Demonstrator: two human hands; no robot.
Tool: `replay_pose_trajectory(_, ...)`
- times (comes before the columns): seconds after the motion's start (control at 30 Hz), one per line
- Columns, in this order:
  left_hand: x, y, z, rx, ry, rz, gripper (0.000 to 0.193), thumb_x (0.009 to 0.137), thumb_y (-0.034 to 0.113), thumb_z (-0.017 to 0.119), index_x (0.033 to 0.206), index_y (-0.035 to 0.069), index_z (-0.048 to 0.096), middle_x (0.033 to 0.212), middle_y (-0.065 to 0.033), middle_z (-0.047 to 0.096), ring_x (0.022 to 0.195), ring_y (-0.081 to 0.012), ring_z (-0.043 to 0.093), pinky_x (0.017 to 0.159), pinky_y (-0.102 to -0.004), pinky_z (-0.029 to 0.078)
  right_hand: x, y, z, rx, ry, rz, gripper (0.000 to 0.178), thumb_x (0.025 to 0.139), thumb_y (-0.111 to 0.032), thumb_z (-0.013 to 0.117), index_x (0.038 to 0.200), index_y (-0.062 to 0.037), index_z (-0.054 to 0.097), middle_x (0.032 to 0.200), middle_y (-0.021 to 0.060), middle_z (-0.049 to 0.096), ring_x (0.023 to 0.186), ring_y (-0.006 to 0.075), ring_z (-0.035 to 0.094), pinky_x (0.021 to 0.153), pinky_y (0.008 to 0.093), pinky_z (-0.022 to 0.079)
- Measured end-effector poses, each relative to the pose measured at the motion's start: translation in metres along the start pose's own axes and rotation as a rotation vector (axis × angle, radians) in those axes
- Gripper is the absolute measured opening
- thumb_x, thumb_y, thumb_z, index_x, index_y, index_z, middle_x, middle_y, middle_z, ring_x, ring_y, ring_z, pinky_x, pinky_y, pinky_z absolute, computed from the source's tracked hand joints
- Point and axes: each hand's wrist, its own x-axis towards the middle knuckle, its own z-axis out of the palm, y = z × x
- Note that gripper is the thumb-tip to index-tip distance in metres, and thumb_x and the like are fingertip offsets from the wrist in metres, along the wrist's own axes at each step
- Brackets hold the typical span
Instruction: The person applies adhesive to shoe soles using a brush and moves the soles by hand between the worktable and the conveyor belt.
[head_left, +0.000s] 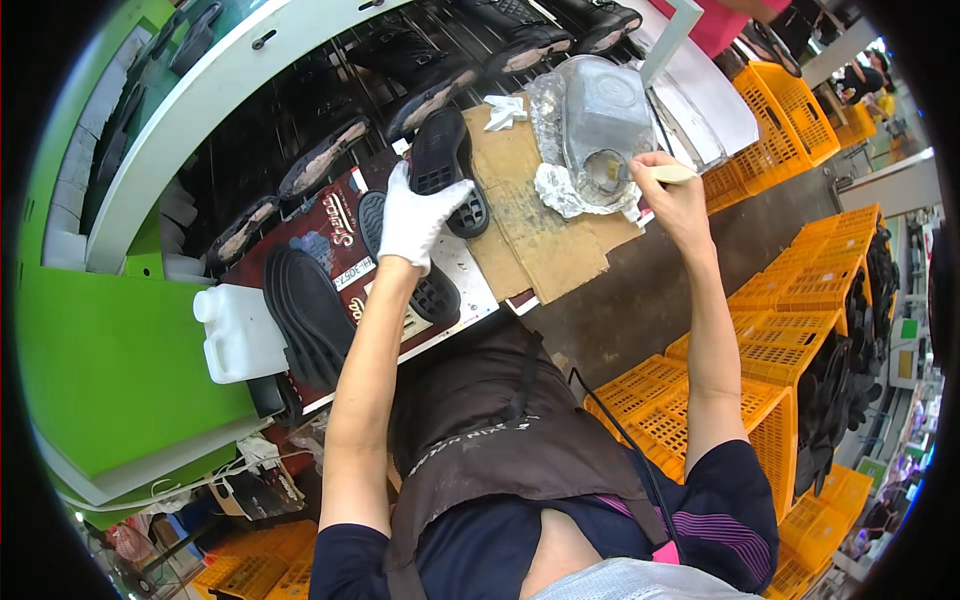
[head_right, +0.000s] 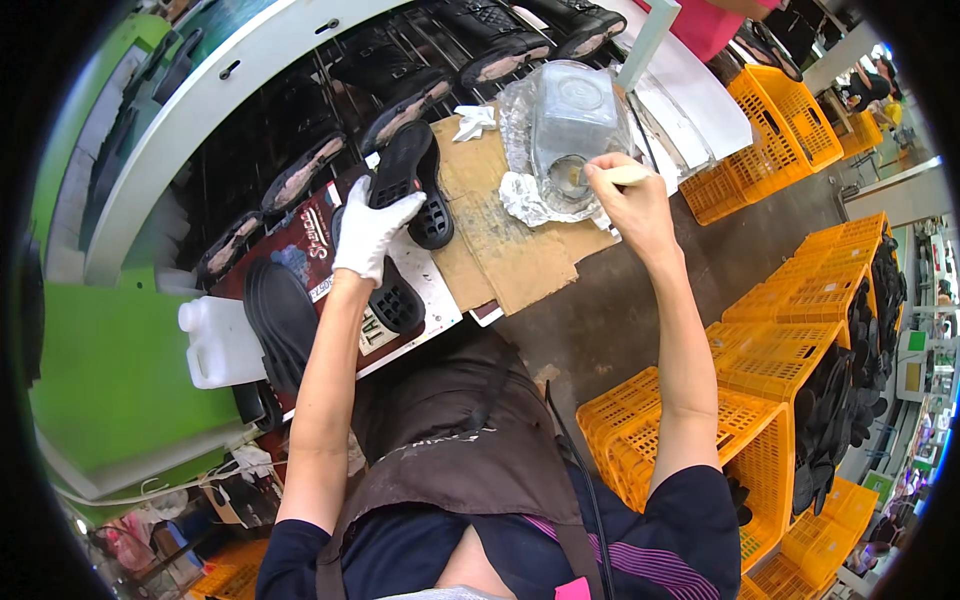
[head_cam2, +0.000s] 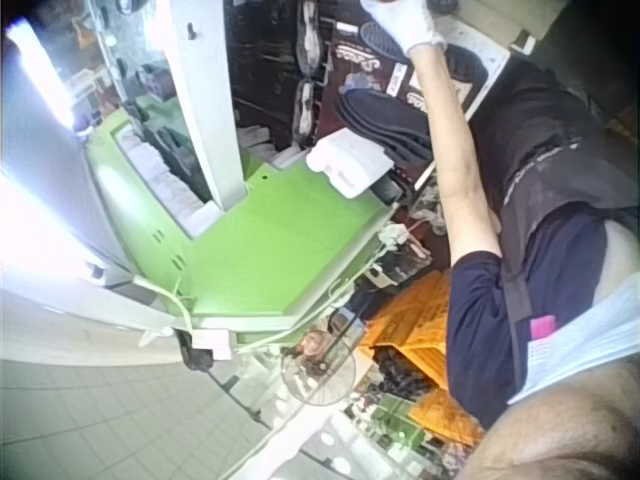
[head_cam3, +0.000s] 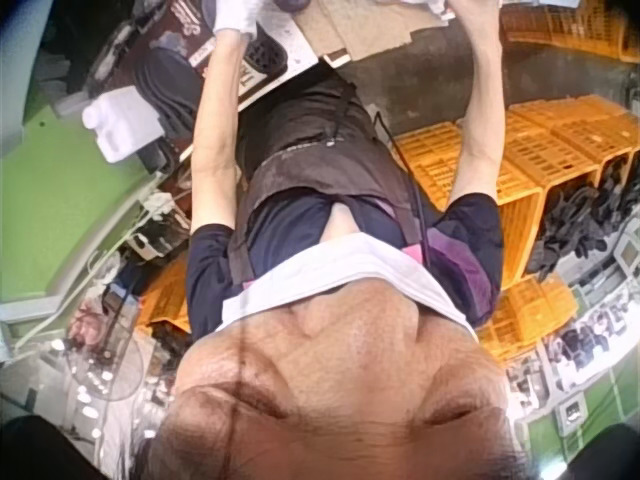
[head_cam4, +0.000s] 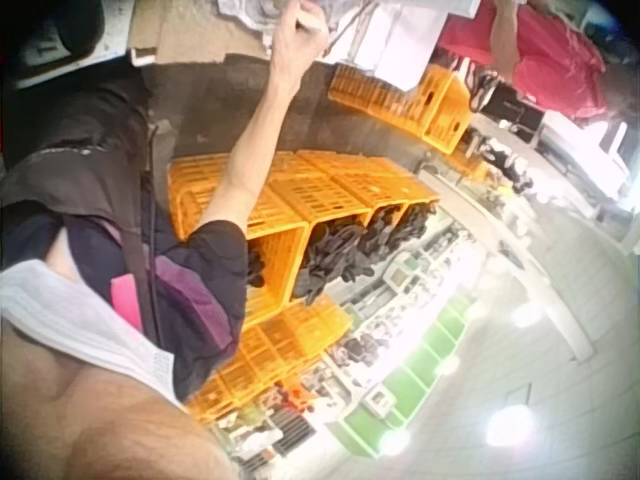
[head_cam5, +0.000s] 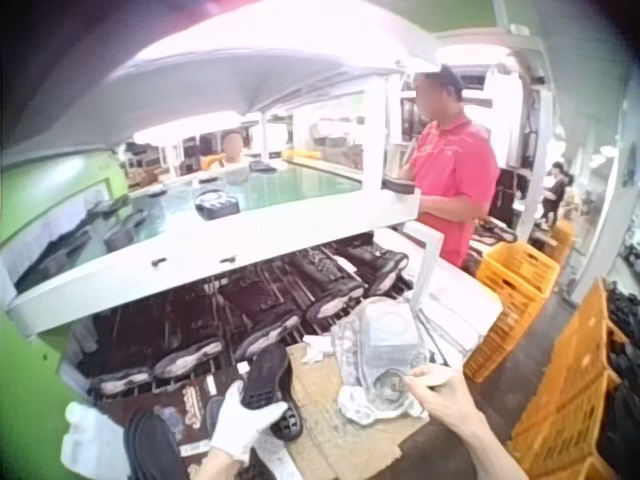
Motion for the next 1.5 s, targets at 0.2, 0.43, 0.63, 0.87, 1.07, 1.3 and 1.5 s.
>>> replay_pose_trajectory(0.2, 0.008, -0.003, -0.012, -0.619, -0.017, -0.247, 0.054, 0.088, 0.028, 0.065, 0.128, -0.002, 0.045, 0.115, -0.0148, 0.061, 0.104, -0.0236, 0.06, 0.092, -0.0383, 0.049, 0.023, 0.024, 0.02, -0.331, -0.053, -0.193, 0.016, 0.083, -0.017, 0.064, 0.082, -0.0016, 0.068, 0.084, 0.0135, 0.068, 0.075, 0.0296, 0.064, 0.069, 0.0351, 0.049)
replay_pose_trajectory(0.43, 0.031, -0.028, -0.01, -1.187, 0.058, -0.453, 0.042, 0.099, 0.027, 0.032, 0.123, -0.002, 0.051, 0.125, -0.026, 0.053, 0.098, -0.0334, 0.063, 0.07, -0.0349, 0.06, 0.023, 0.033, 0.018, -0.282, -0.069, -0.107, 0.021, 0.081, -0.022, 0.069, 0.082, -0.0005, 0.068, 0.073, 0.0119, 0.067, 0.06, 0.0212, 0.063, 0.058, 0.0316, 0.049)
replay_pose_trajectory(0.63, 0.036, -0.024, -0.003, -1.255, -0.076, -0.365, 0.041, 0.098, 0.035, 0.037, 0.122, 0.008, 0.055, 0.115, -0.019, 0.062, 0.096, -0.0278, 0.065, 0.052, -0.0321, 0.056, -0.007, 0.028, 0.018, 0.143, 0.172, 0.078, 0.024, 0.082, -0.019, 0.072, 0.077, 0.0036, 0.069, 0.067, 0.0019, 0.063, 0.051, 0.0056, 0.054, 0.047, 0.0212, 0.042)
replay_pose_trajectory(0.87, -0.002, -0.015, -0.005, -1.067, -0.219, -0.208, 0.051, 0.099, 0.045, 0.035, 0.121, 0.003, 0.056, 0.107, -0.0166, 0.065, 0.09, -0.0276, 0.065, 0.079, -0.0329, 0.053, -0.027, 0.021, 0.011, 0.158, 0.223, 0.124, 0.018, 0.084, -0.018, 0.071, 0.082, 0.0001, 0.068, 0.062, 0.0012, 0.061, 0.049, 0.0046, 0.055, 0.045, 0.0189, 0.043)
replay_pose_trajectory(1.07, -0.036, -0.006, -0.007, -0.994, -0.395, -0.177, 0.056, 0.098, 0.048, 0.039, 0.13, 0.004, 0.046, 0.115, -0.014, 0.062, 0.103, -0.0237, 0.061, 0.092, -0.0372, 0.049, -0.026, 0.028, 0.013, 0.193, 0.156, 0.1, 0.02, 0.086, -0.018, 0.07, 0.08, 0.0004, 0.067, 0.062, 0.0011, 0.061, 0.05, 0.005, 0.056, 0.045, 0.0186, 0.044)
replay_pose_trajectory(1.3, -0.051, -0.016, -0.015, -0.961, -0.387, -0.238, 0.052, 0.097, 0.044, 0.043, 0.133, 0.006, 0.045, 0.123, -0.0091, 0.058, 0.11, -0.0206, 0.058, 0.097, -0.0369, 0.046, -0.011, 0.012, -0.014, -0.084, -0.101, -0.158, 0.01, 0.084, -0.011, 0.068, 0.089, -0.0028, 0.067, 0.072, 0.003, 0.06, 0.065, 0.0102, 0.056, 0.058, 0.025, 0.044)
replay_pose_trajectory(1.5, -0.043, -0.021, -0.015, -1.126, -0.535, -0.327, 0.049, 0.099, 0.044, 0.038, 0.131, 0.008, 0.048, 0.121, -0.0077, 0.059, 0.107, -0.0189, 0.059, 0.093, -0.0334, 0.048, -0.007, 0.007, -0.032, -0.375, -0.475, -0.45, 0.013, 0.082, -0.003, 0.066, 0.094, -0.0055, 0.068, 0.076, 0.0053, 0.05, 0.072, 0.0197, 0.052, 0.065, 0.0302, 0.042)
